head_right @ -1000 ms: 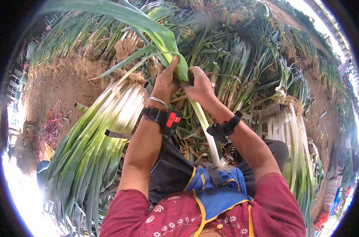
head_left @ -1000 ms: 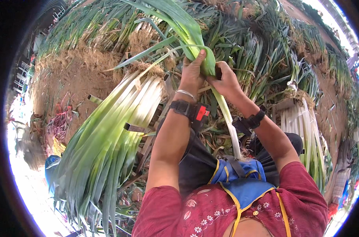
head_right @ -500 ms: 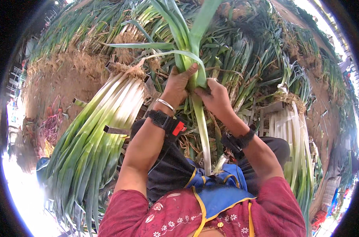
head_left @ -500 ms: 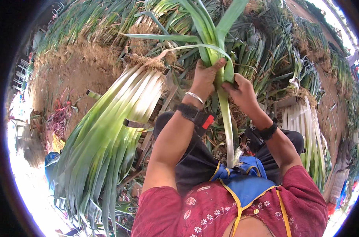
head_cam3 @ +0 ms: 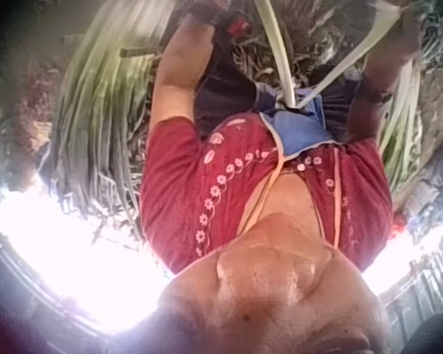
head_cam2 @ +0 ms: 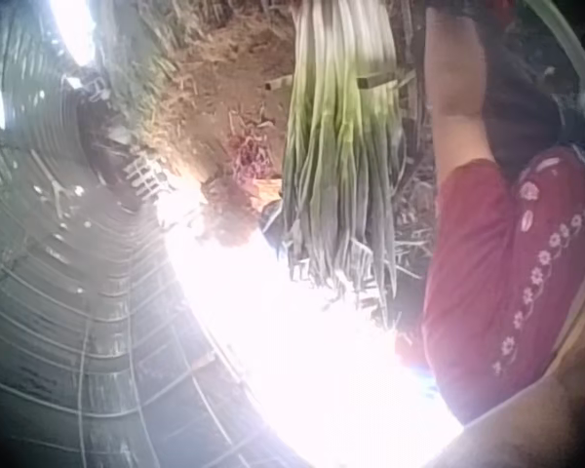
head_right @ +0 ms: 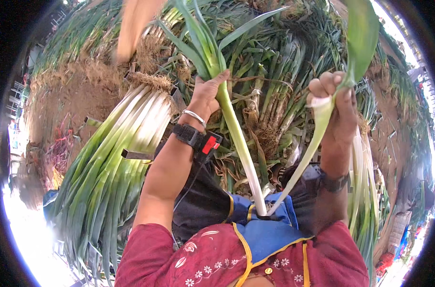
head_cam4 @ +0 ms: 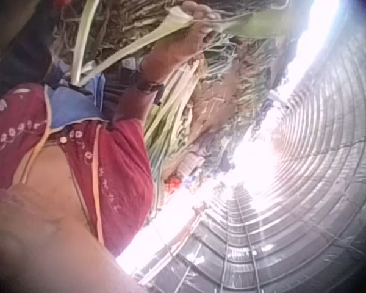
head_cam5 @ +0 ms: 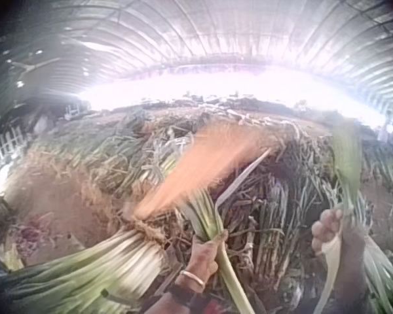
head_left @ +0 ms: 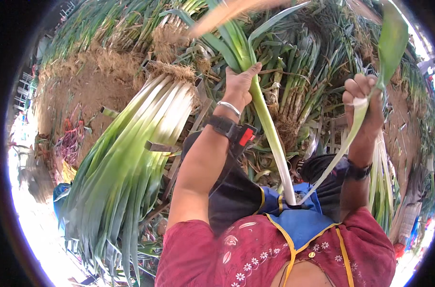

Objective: Cleaning and trimming harvested leeks by hand and using a knife.

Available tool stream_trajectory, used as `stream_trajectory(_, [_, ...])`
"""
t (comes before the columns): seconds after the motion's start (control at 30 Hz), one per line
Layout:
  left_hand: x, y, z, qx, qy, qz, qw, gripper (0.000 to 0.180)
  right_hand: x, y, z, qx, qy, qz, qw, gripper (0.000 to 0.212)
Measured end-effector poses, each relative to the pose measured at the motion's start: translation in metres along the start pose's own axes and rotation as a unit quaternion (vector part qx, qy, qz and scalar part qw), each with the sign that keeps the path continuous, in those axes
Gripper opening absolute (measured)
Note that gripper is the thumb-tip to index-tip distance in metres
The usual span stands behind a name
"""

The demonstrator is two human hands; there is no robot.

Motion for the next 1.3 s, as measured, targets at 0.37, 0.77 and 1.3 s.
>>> stream_trajectory(0.37, [-0.006, 0.006, -0.039, -0.082, 0.015, 0.132, 0.988, 0.036, -0.079, -0.076, -0.107, -0.629, 0.493, 0.213, 0.561, 0.040])
stream_trajectory(0.77, [-0.023, 0.026, -0.062, -0.138, 0.059, 0.142, 0.978, 0.035, -0.033, -0.004, -0.149, -0.356, 0.443, 0.094, 0.817, 0.019])
stream_trajectory(1.3, [-0.034, 0.044, -0.096, -0.180, 0.124, 0.360, 0.907, 0.059, -0.046, -0.051, -0.172, -0.483, 0.423, 0.082, 0.762, 0.019])
Point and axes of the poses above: each hand's wrist, its own x-axis towards the middle knuckle, its own y-axis out of the palm, z = x × y, the point moved 7 cm from there along x, towards the middle knuckle, and after that the axes turned 9 degrees about z, right-handed, at the moved point
